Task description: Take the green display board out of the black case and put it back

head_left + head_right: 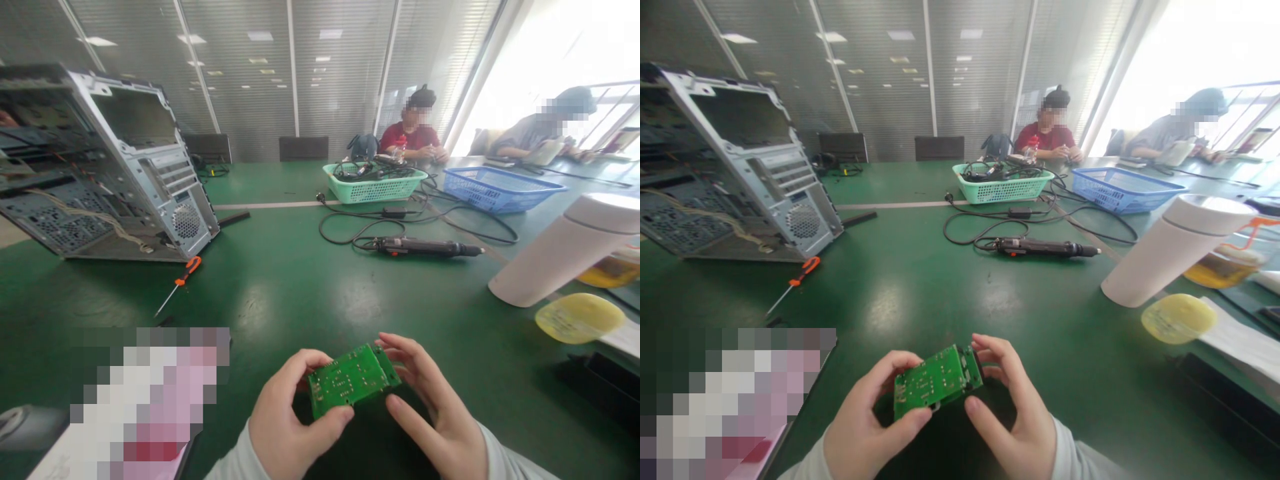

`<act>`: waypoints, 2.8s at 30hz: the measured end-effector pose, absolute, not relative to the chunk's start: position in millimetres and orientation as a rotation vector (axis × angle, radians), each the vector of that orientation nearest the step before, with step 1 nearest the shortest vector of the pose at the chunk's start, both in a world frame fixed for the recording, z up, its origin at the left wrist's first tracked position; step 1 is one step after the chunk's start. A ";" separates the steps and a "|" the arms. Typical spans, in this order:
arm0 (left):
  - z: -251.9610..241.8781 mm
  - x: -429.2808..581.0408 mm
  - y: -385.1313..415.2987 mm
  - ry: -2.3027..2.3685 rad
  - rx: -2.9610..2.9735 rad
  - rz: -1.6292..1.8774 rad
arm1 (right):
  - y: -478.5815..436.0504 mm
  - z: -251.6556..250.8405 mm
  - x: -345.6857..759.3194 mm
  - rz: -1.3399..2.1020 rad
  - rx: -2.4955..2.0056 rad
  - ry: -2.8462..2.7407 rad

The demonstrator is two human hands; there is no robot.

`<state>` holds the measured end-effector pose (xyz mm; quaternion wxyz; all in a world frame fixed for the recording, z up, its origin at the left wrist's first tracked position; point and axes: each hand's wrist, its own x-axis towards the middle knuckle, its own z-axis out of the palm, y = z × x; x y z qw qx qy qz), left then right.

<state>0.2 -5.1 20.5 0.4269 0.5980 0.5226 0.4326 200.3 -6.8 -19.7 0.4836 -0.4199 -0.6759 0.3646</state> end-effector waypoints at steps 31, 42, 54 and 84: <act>1.3 -3.9 -4.2 1.020 2.118 1.128 | -6.5 -16.3 199.5 0.936 -0.883 -1.941; 2.8 -2.0 -6.6 1.050 2.015 1.047 | -10.7 -10.5 203.6 1.002 -1.004 -1.935; -3.6 -1.7 -7.0 1.044 2.030 1.071 | -9.3 -2.3 194.9 0.764 -0.900 -1.968; 1.8 -0.9 -7.4 1.129 1.978 0.965 | -11.3 1.1 197.0 0.955 -0.941 -1.894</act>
